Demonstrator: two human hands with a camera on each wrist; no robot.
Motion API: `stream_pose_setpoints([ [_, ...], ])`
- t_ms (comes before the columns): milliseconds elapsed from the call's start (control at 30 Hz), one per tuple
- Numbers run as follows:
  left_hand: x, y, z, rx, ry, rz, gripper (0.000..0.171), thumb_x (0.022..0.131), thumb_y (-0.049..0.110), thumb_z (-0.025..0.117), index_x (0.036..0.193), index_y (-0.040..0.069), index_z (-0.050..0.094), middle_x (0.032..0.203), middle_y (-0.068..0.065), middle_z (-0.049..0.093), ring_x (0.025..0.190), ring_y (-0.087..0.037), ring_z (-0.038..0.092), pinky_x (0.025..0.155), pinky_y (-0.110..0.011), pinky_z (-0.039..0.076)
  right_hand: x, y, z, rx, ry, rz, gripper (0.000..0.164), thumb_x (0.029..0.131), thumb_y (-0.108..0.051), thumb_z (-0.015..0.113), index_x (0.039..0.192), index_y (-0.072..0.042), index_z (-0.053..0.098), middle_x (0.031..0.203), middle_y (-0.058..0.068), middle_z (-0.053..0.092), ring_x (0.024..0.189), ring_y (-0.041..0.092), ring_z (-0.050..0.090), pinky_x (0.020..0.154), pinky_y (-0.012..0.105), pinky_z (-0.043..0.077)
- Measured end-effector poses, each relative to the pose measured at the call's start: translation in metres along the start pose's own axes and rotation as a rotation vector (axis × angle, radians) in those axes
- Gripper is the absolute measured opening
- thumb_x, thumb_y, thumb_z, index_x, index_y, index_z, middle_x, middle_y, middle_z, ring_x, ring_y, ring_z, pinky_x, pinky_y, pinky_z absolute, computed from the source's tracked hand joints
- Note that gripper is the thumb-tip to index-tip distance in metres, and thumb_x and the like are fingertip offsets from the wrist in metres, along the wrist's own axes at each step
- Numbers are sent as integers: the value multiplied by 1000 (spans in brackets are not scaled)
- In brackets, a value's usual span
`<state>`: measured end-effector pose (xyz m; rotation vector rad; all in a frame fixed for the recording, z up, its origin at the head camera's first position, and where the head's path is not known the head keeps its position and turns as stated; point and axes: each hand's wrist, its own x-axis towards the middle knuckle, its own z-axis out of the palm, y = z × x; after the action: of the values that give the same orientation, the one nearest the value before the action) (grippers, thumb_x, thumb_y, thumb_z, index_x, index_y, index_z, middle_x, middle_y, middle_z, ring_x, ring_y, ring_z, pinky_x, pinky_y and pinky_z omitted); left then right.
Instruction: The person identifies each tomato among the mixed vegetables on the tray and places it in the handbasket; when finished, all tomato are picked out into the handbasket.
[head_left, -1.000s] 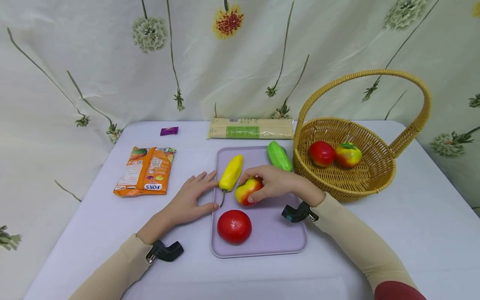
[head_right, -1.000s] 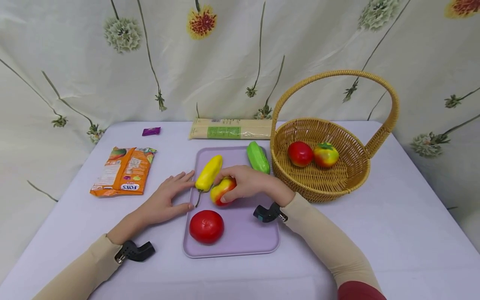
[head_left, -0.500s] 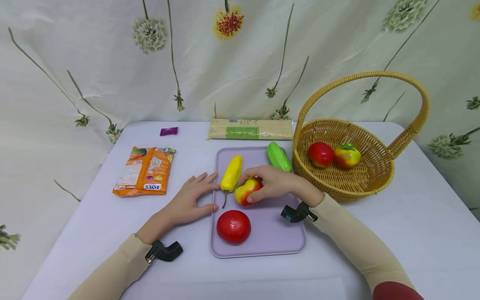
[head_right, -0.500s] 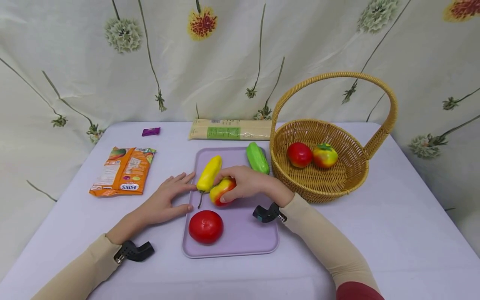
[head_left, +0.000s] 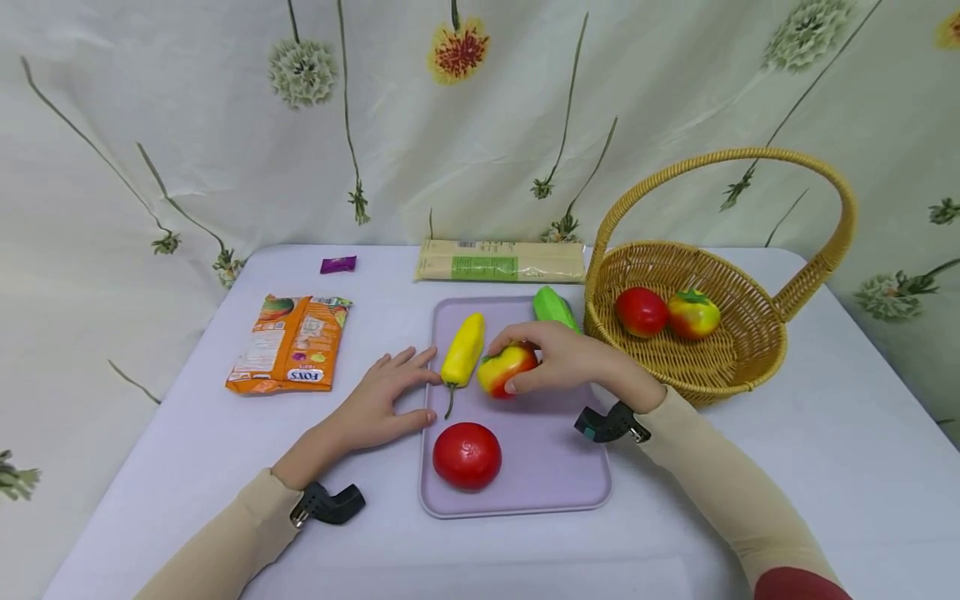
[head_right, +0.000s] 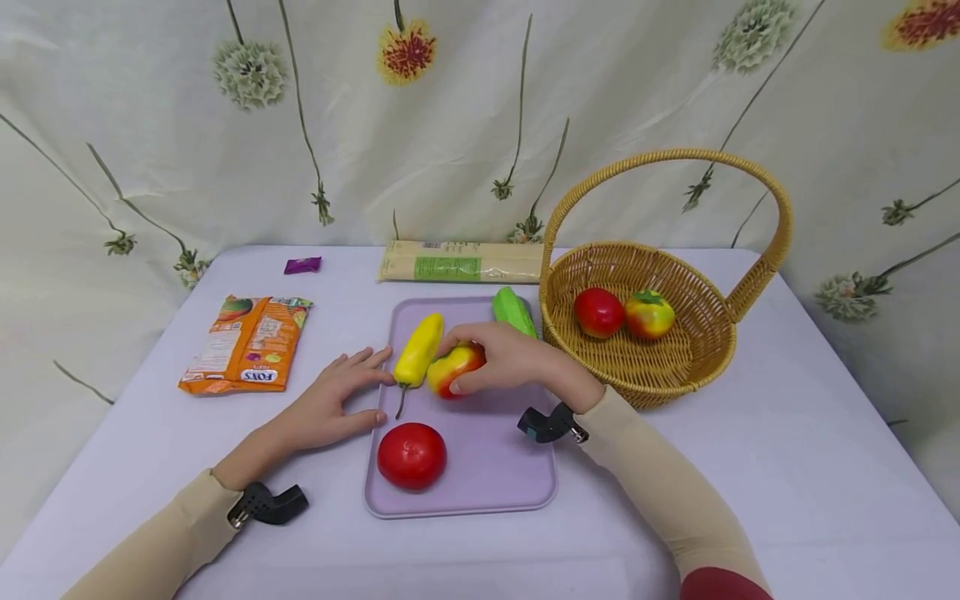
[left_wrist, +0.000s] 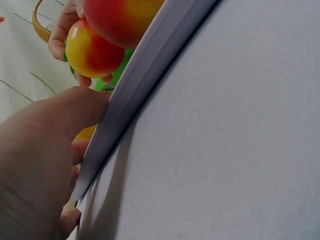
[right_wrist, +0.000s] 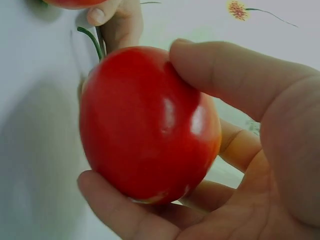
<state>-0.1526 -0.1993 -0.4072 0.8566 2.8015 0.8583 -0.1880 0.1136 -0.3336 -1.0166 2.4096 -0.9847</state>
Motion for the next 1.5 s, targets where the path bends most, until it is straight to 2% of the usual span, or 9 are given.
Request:
stream_pose_setpoints([
  [300, 0, -1, 1, 4, 16, 11, 45, 85, 35, 75, 128, 24, 66, 162, -11, 43, 152, -45, 31, 122, -72, 16, -46, -5, -28, 63, 179, 79, 45, 85, -16, 81, 128, -17, 66, 126, 5, 67, 108, 23, 60, 87, 35, 59],
  [600, 1, 2, 0, -9, 3, -14, 46, 85, 35, 76, 128, 24, 66, 163, -8, 43, 153, -42, 30, 124, -70, 14, -98, 4, -49, 0, 351, 112, 46, 87, -11, 80, 130, -11, 64, 137, 11, 62, 111, 26, 62, 88, 16, 54],
  [700, 1, 2, 0, -10, 3, -16, 46, 85, 36, 76, 129, 24, 65, 163, -8, 43, 153, -42, 30, 124, -70, 14, -113, 8, -55, -34, 412, 108, 46, 87, -9, 80, 130, -9, 63, 133, 13, 64, 105, 21, 64, 84, 14, 55],
  [833, 0, 3, 0, -16, 3, -19, 47, 85, 36, 76, 129, 24, 65, 163, -8, 42, 154, -41, 30, 124, -70, 14, -128, 16, -62, -52, 488, 115, 45, 87, -7, 79, 130, -8, 64, 129, 14, 64, 99, 6, 62, 81, 11, 55],
  [967, 1, 3, 0, -20, 2, -17, 46, 85, 36, 76, 129, 25, 65, 163, -8, 42, 154, -41, 29, 124, -70, 14, -136, 25, -63, -57, 539, 143, 44, 87, -5, 78, 129, -8, 64, 131, 15, 62, 101, 1, 58, 81, 7, 53],
  [1133, 1, 1, 0, -19, 4, -12, 46, 85, 35, 76, 129, 24, 65, 163, -8, 43, 153, -41, 30, 124, -70, 14, -136, 37, -58, -68, 559, 149, 45, 87, -2, 78, 129, -4, 63, 136, 22, 60, 107, 23, 59, 83, 2, 47],
  [1200, 1, 1, 0, -18, 4, -12, 46, 86, 35, 76, 129, 24, 65, 163, -8, 42, 153, -42, 30, 124, -70, 13, -135, 41, -57, -72, 554, 153, 45, 86, -2, 78, 129, -4, 63, 134, 22, 61, 105, 25, 59, 83, 2, 47],
  [1367, 2, 1, 1, -19, 10, -8, 45, 86, 34, 75, 129, 24, 65, 162, -10, 43, 153, -43, 30, 124, -71, 14, -132, 48, -56, -78, 530, 182, 42, 87, -6, 79, 127, -5, 65, 126, 20, 64, 99, 16, 59, 82, 4, 47],
  [1500, 1, 0, 2, -15, 21, 0, 45, 86, 34, 75, 129, 24, 66, 161, -11, 44, 152, -45, 32, 122, -72, 15, -129, 53, -54, -92, 501, 219, 43, 88, -10, 79, 128, -6, 64, 126, 20, 64, 101, 25, 59, 80, 8, 48],
])
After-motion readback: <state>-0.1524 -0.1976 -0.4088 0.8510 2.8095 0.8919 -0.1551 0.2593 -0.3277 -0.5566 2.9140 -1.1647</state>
